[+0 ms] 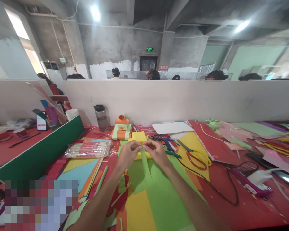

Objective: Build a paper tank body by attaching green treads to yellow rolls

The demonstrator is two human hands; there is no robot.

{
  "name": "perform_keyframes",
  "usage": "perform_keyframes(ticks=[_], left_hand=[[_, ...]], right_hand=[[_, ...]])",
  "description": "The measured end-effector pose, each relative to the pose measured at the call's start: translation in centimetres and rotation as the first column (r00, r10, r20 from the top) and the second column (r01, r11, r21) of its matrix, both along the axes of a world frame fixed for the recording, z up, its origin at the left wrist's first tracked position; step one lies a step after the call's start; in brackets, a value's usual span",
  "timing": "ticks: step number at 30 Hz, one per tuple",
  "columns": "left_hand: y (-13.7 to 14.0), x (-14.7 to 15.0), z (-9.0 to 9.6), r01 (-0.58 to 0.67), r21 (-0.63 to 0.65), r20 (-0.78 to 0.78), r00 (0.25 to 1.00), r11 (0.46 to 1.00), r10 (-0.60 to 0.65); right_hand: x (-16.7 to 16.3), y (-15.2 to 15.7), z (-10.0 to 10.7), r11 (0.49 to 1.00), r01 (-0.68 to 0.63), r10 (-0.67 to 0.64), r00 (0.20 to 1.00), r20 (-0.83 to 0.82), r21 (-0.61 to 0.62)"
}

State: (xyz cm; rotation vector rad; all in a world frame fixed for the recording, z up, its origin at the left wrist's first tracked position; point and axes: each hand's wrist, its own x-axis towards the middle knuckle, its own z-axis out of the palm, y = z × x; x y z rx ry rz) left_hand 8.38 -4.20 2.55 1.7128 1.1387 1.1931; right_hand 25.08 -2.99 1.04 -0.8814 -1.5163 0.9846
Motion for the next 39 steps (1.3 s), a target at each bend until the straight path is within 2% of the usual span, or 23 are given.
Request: perform_keyframes(ticks=[15,19,25,31,39], left_hand=[[0.30,-0.33,-0.28,-0.007,0.021,-0.044,0.999,1.000,0.008],[0.02,-0.44,-0.15,-0.054,0.071,-0.157,0.985,0.996,0.065],[-0.42,-0.54,0.21,-0.088,0.200,-0.350,0.924,0.976,0.155],[-0.32,-0.37,0.10,-0.097,0.170,-0.332,0.931,0.981,0.150],[-0.54,-0.05,0.20,-0.081,0.206,-0.356,0.922,0.975,0.152]], right_hand=[[0.02,0.35,-0.61,0.999,0.006,-0.006,1.000,0.018,0.040],[-0.08,0.35,-0.68,1.000,-0.006,0.006,1.000,0.018,0.030],[-0.19,0.26,-0.76,1.000,-0.006,0.006,1.000,0.026,0.019],[-0.14,0.09,-0.43,1.000,0.012,-0.013,0.999,0.044,0.012],[-0.01,0.11,-0.29,1.000,-0.014,0.013,0.998,0.055,0.020]])
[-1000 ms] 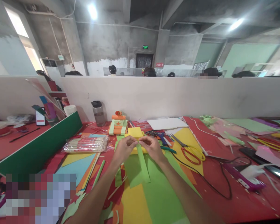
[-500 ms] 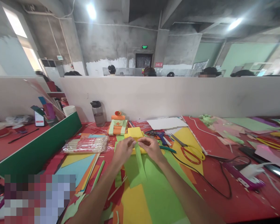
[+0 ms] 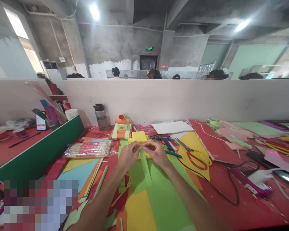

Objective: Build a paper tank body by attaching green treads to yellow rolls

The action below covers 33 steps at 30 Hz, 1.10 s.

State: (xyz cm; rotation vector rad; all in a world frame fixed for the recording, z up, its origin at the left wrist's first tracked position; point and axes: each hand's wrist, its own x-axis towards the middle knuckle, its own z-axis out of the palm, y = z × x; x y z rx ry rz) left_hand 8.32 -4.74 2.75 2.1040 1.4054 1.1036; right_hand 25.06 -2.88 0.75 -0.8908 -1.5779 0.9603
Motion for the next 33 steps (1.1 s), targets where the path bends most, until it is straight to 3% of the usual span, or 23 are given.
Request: perform_keyframes(ticks=[5,10,15,26,33], left_hand=[[-0.08,-0.11,0.19,0.049,0.019,-0.025,0.999,0.999,-0.048],[0.00,-0.02,-0.10,0.088,0.126,-0.093,0.993,0.988,-0.077],[0.23,0.17,-0.50,0.060,0.062,-0.027,0.998,0.996,-0.058],[0.38,-0.09,-0.43,0.025,0.052,0.041,0.999,0.998,-0.027],[-0.11,0.28,0.10,0.103,0.050,0.088,0.990,0.993,-0.108]], right_hand=[[-0.10,0.04,-0.21,1.000,0.005,-0.005,1.000,0.013,-0.011],[-0.24,0.04,-0.37,1.000,0.028,-0.027,0.999,0.026,-0.009],[-0.07,0.12,-0.24,0.998,0.058,-0.058,0.998,0.011,0.029],[-0.19,-0.06,-0.22,0.994,-0.101,0.101,0.995,-0.015,-0.030],[-0.11,0.27,-0.28,1.000,0.007,-0.006,0.999,-0.050,0.021]])
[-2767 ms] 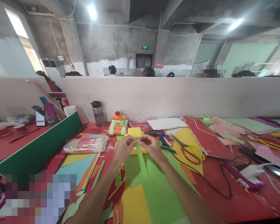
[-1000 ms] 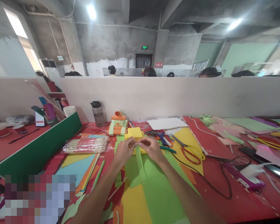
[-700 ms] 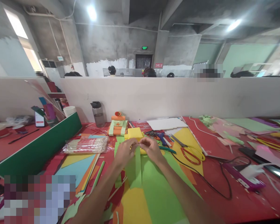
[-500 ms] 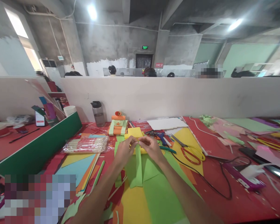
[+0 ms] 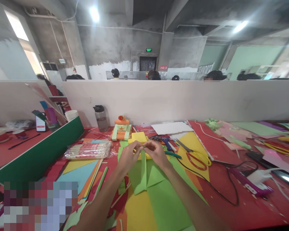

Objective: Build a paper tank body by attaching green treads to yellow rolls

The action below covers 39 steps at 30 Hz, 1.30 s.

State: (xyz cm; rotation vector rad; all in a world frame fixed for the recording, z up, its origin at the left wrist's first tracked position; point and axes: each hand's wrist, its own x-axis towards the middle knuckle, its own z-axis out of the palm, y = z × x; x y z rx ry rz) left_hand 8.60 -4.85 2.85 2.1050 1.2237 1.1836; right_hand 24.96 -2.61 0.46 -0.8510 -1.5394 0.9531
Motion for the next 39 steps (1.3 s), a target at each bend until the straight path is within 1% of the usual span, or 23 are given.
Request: perform_keyframes(ticks=[6,13,18,22,26,32,39], left_hand=[[0.3,0.0,0.0,-0.003,-0.078,0.092,0.996,0.997,0.010],[0.9,-0.2,-0.4,-0.031,-0.108,0.150,0.988,0.994,0.047],[1.0,-0.3,-0.7,0.008,-0.115,0.214,0.977,0.993,0.017],[1.1,-0.3,-0.5,0.030,-0.153,0.247,0.969,0.988,0.009],[1.1,-0.4,-0.3,0.025,-0.182,0.246,0.969,0.983,0.021],[1.3,-0.4,-0.6,0.021,-0.197,0.238,0.971,0.980,0.027],[1.2,-0.4,-0.6,0.017,-0.164,0.199,0.980,0.986,0.017]], right_hand=[[0.1,-0.3,0.4,0.999,0.031,-0.031,1.000,-0.004,-0.009],[-0.1,-0.7,0.9,0.998,-0.051,0.050,0.999,-0.017,-0.044],[0.0,-0.6,0.8,0.999,-0.018,0.018,1.000,-0.012,-0.028],[0.2,-0.3,0.6,1.000,-0.005,0.005,1.000,-0.027,-0.019],[0.1,-0.2,0.4,1.000,0.012,-0.012,1.000,-0.021,-0.015],[0.1,0.1,0.0,1.000,0.007,-0.007,1.000,0.008,-0.002],[0.2,0.0,0.0,1.000,-0.010,0.008,0.997,0.082,0.021]])
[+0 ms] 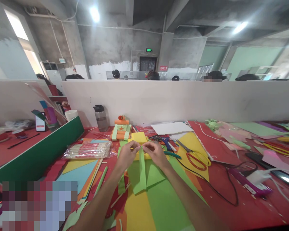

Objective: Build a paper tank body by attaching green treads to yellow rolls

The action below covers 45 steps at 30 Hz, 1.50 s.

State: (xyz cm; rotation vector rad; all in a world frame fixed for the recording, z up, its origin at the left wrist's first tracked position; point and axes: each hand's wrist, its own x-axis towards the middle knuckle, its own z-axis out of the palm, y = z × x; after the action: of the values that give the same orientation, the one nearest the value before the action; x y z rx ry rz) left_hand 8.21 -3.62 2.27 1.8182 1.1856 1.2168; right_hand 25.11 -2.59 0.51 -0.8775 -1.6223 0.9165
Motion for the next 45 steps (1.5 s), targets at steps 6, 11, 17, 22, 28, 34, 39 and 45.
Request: perform_keyframes(ticks=[6,11,17,22,28,34,39,45], left_hand=[[-0.5,0.0,0.2,-0.040,0.023,-0.105,0.994,0.999,0.042],[-0.9,-0.1,0.4,-0.068,0.034,-0.162,0.984,0.997,0.072],[-0.9,-0.2,0.3,-0.071,0.139,-0.268,0.958,0.988,0.106],[-1.1,0.3,0.3,-0.046,0.150,-0.293,0.952,0.988,0.089],[-1.2,0.6,0.3,-0.087,0.144,-0.254,0.959,0.986,0.122],[-1.1,0.0,0.7,-0.050,0.141,-0.257,0.963,0.989,0.085],[-1.1,0.0,0.7,-0.065,0.103,-0.172,0.982,0.993,0.082],[-0.6,0.5,0.0,-0.013,0.150,-0.104,0.994,0.989,0.029]], right_hand=[[-0.1,-0.5,0.3,0.999,0.024,-0.026,0.998,0.051,0.034],[-0.2,-0.6,0.3,0.998,0.039,-0.043,0.996,0.076,0.054],[-0.5,-1.0,0.4,0.994,0.069,-0.080,0.989,0.128,0.086],[-0.3,-1.1,0.4,0.983,0.102,-0.130,0.973,0.188,0.153],[-0.2,-0.8,0.2,0.982,0.110,-0.140,0.969,0.204,0.153],[-0.5,-1.1,0.3,0.990,0.071,-0.092,0.980,0.178,0.120],[-0.6,-1.1,0.5,0.997,0.047,-0.051,0.996,0.078,0.057],[-0.3,-0.8,0.8,0.999,0.051,-0.052,0.998,-0.040,-0.016]])
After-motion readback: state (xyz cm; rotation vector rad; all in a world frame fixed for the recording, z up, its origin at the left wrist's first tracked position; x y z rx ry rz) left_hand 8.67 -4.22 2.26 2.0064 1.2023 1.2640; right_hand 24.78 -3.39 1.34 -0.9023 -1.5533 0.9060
